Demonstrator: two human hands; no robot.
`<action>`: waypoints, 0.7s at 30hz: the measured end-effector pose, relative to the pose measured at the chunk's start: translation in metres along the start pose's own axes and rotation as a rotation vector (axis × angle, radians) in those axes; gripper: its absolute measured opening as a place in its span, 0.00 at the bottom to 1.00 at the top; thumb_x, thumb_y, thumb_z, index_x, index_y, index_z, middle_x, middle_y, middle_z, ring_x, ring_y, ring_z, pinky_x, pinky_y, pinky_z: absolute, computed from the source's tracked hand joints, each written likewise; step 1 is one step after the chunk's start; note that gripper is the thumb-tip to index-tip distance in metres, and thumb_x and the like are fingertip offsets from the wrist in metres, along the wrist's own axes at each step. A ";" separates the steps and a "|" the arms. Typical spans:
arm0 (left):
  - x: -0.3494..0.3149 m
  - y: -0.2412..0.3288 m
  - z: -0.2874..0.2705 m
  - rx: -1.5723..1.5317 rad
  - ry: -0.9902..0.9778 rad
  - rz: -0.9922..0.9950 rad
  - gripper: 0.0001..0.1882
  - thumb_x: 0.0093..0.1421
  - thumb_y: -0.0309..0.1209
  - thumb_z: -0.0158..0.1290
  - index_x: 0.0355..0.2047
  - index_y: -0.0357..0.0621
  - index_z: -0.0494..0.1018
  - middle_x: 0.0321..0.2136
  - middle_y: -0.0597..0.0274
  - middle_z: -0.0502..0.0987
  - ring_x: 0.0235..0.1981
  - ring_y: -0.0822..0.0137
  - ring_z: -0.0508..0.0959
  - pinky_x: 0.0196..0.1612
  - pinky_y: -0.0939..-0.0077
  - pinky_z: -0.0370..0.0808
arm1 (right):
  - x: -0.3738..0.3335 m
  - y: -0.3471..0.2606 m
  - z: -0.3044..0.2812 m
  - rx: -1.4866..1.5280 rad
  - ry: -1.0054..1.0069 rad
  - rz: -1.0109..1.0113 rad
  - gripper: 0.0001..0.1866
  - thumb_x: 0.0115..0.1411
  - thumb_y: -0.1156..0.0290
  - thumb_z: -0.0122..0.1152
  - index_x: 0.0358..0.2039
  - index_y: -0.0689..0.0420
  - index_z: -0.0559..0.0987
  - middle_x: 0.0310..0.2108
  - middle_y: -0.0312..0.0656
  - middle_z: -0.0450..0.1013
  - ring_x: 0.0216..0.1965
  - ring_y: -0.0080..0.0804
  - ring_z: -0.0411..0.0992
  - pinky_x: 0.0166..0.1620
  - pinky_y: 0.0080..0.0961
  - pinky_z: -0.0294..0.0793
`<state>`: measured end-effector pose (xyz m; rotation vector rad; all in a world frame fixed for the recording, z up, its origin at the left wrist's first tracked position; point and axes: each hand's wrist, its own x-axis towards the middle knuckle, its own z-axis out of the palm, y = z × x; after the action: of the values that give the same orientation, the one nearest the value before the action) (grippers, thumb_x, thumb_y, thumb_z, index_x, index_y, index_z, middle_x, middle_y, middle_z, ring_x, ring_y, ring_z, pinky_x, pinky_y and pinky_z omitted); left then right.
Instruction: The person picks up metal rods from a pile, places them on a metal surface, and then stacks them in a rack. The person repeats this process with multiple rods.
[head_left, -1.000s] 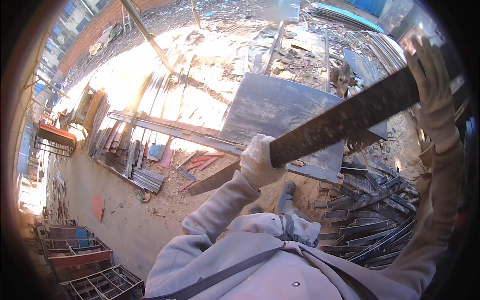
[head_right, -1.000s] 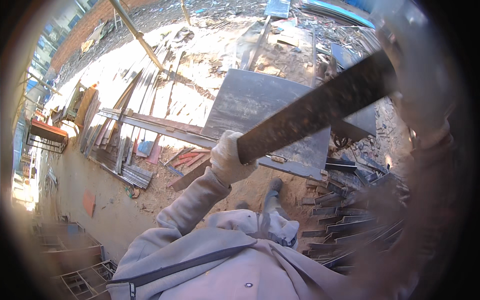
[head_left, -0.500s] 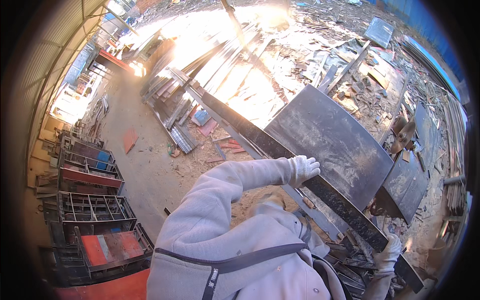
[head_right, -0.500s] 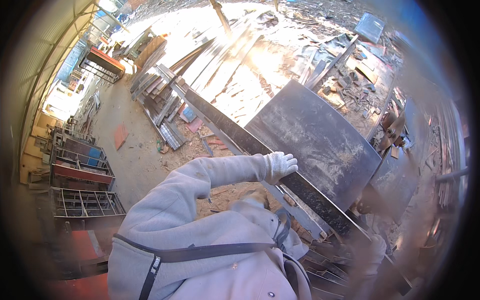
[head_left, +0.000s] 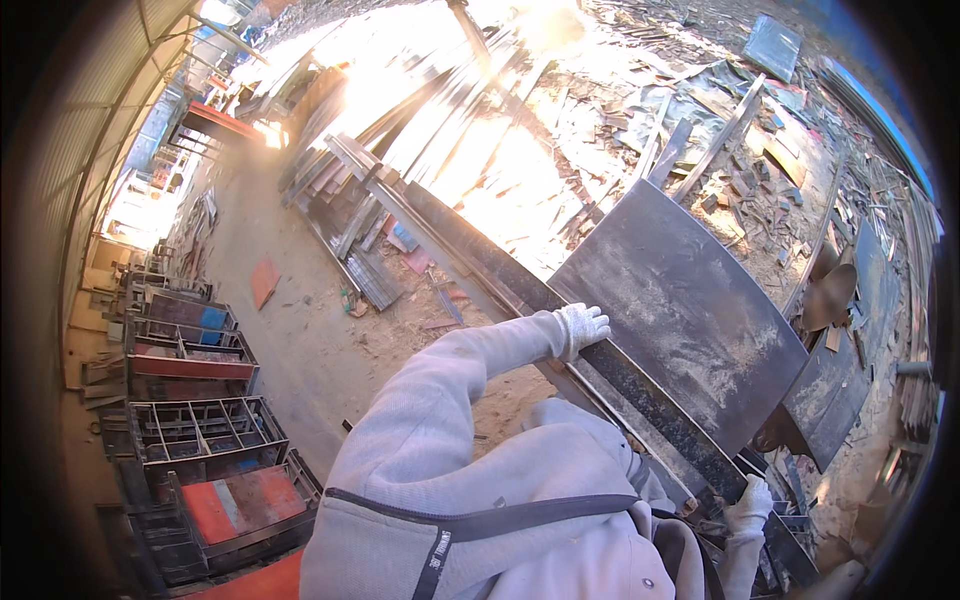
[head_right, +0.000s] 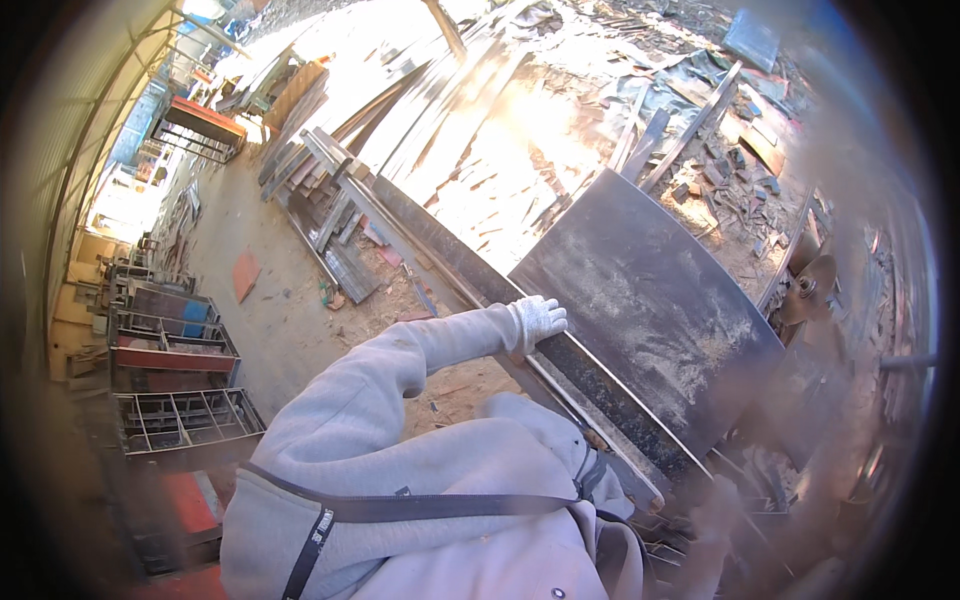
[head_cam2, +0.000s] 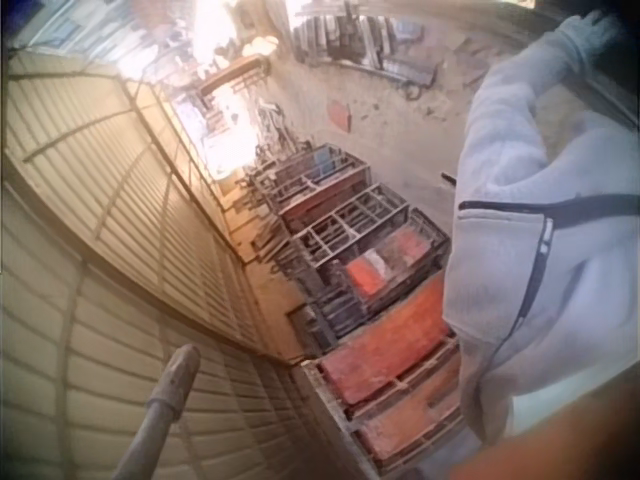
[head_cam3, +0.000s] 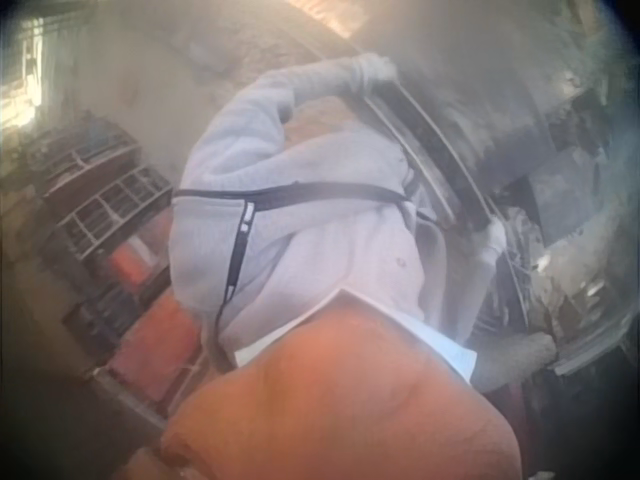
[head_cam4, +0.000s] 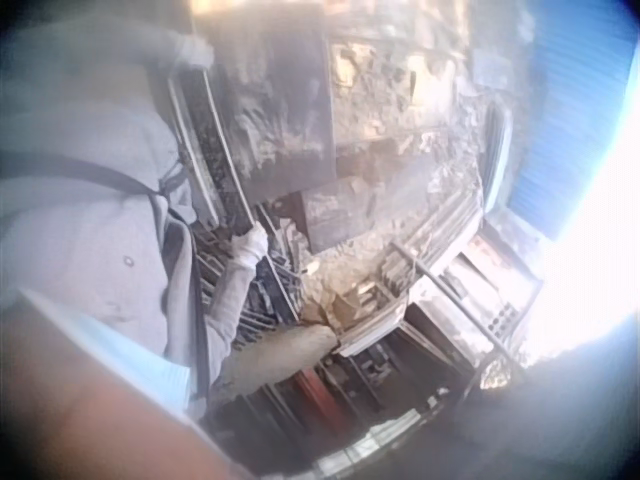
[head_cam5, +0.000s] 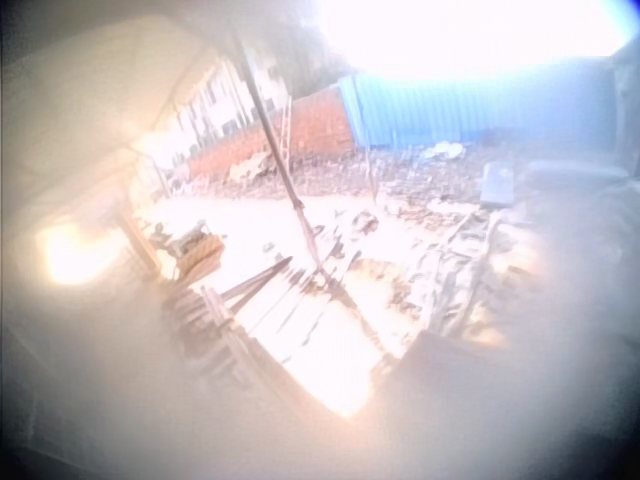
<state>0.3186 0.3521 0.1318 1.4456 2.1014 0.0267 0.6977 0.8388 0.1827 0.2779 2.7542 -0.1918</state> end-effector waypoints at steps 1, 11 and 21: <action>-0.005 -0.010 0.007 -0.001 -0.009 -0.024 0.32 0.42 0.34 0.68 0.50 0.43 0.75 0.49 0.56 0.74 0.54 0.53 0.74 0.53 0.57 0.76 | 0.005 -0.017 -0.005 0.023 -0.039 0.032 0.32 0.42 0.68 0.78 0.49 0.56 0.75 0.44 0.51 0.75 0.48 0.56 0.74 0.51 0.48 0.75; -0.048 -0.080 0.025 -0.039 0.041 -0.091 0.32 0.43 0.33 0.67 0.52 0.45 0.73 0.49 0.55 0.76 0.55 0.52 0.75 0.59 0.57 0.74 | 0.054 -0.119 -0.026 0.065 -0.180 0.104 0.28 0.50 0.74 0.71 0.53 0.59 0.76 0.50 0.51 0.75 0.54 0.55 0.72 0.59 0.46 0.72; -0.048 -0.074 0.005 -0.190 0.138 0.014 0.38 0.50 0.53 0.67 0.56 0.44 0.73 0.52 0.53 0.76 0.57 0.51 0.74 0.64 0.55 0.69 | 0.046 -0.128 0.016 0.066 -0.089 0.148 0.29 0.44 0.75 0.73 0.49 0.61 0.76 0.46 0.52 0.74 0.51 0.54 0.72 0.55 0.46 0.73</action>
<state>0.2696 0.2790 0.1245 1.3780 2.1337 0.3315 0.6334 0.7196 0.1632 0.4778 2.6294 -0.2500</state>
